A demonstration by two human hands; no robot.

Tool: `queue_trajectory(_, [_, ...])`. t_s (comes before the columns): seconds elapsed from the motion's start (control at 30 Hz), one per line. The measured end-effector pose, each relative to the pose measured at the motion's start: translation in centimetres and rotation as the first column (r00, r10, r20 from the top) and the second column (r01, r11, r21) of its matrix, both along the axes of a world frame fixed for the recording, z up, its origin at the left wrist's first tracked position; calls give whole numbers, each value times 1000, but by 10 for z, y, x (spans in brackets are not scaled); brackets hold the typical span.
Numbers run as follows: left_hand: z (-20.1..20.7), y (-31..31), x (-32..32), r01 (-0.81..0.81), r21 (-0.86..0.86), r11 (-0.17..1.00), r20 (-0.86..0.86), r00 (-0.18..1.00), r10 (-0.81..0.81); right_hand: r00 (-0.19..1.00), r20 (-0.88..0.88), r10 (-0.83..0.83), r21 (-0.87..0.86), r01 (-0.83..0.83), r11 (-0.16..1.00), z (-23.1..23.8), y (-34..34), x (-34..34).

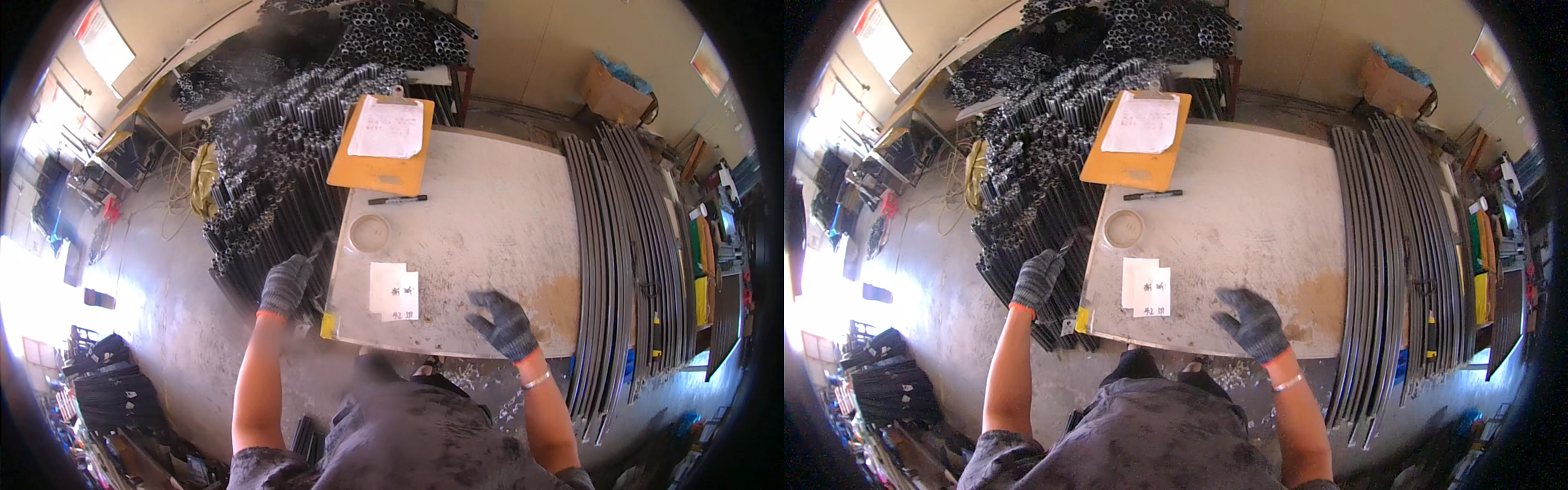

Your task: The person gathers metal pipes from the floor and a large box, places them together on a table, and secures the bundle using adhesive tape and a paper label.

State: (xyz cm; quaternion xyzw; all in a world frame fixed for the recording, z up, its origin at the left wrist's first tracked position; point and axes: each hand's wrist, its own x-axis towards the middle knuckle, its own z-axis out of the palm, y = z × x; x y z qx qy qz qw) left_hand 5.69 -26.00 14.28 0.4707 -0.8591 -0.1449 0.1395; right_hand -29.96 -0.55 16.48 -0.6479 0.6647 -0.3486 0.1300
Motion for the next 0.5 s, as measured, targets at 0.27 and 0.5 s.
queue_trajectory(0.27, [77,49,16,65,160,985,-366,931,-2,826,-532,-186,-226,73,971,24,-207,30])
queue_trajectory(0.5, [80,54,48,-28,411,911,-412,886,213,783,-600,-162,-270,-8,963,-3,-254,37])
